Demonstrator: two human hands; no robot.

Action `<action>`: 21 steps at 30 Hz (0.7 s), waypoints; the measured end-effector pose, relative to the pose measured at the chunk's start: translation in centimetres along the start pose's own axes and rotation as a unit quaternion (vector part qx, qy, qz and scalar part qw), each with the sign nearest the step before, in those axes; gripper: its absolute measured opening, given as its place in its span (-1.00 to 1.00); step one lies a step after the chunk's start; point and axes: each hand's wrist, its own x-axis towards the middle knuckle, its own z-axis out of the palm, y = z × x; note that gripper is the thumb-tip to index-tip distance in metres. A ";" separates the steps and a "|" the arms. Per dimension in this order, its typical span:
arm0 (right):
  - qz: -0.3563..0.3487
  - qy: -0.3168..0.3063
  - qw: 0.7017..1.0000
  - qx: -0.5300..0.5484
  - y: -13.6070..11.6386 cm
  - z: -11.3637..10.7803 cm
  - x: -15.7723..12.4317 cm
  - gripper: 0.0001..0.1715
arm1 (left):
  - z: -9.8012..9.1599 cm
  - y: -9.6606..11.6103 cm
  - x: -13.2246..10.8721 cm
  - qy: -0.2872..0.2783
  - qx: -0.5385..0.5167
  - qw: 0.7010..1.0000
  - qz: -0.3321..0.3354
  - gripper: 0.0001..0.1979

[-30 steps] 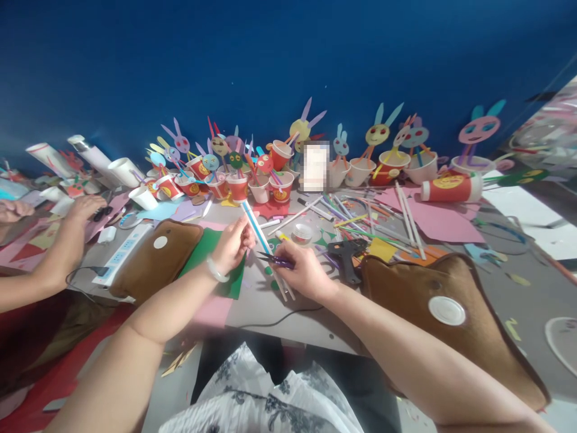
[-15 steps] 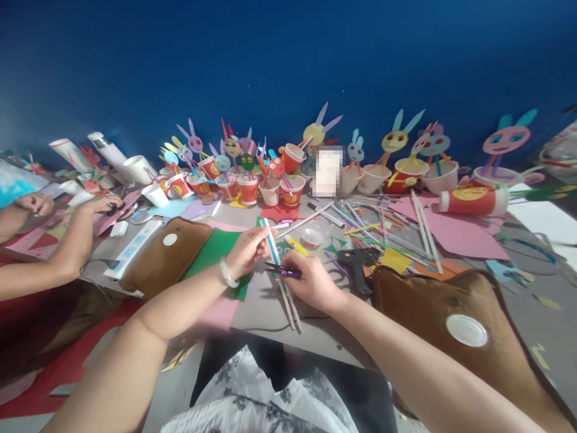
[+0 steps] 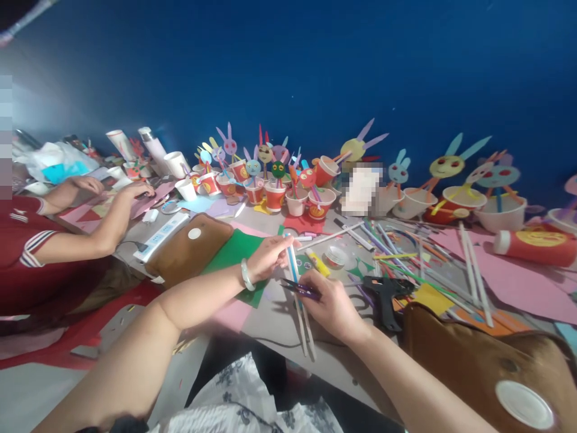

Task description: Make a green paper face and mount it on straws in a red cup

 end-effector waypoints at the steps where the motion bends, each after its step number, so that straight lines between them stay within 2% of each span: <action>1: -0.001 0.000 1.000 -0.003 0.1 0.0 0.0 -0.92 | 0.0 0.0 0.0 -0.002 0.001 1.000 -0.001 -0.48; 6: -0.004 0.001 1.000 -0.016 0.0 0.0 0.0 -0.95 | -0.1 0.0 0.2 -0.013 0.009 1.000 0.000 -0.42; 14: 0.000 -0.016 0.999 -0.031 -0.4 0.0 -0.1 -0.98 | -0.3 -0.1 0.2 -0.011 0.047 0.999 0.007 -0.49; 18: -0.003 0.013 0.999 -0.041 -0.3 -0.3 0.0 -0.96 | -0.6 0.0 0.4 -0.016 0.063 0.997 0.030 -0.45; 21: 0.011 0.049 0.997 -0.057 0.1 -0.6 0.2 -0.95 | -1.0 0.1 1.0 0.024 0.048 0.998 0.038 -0.42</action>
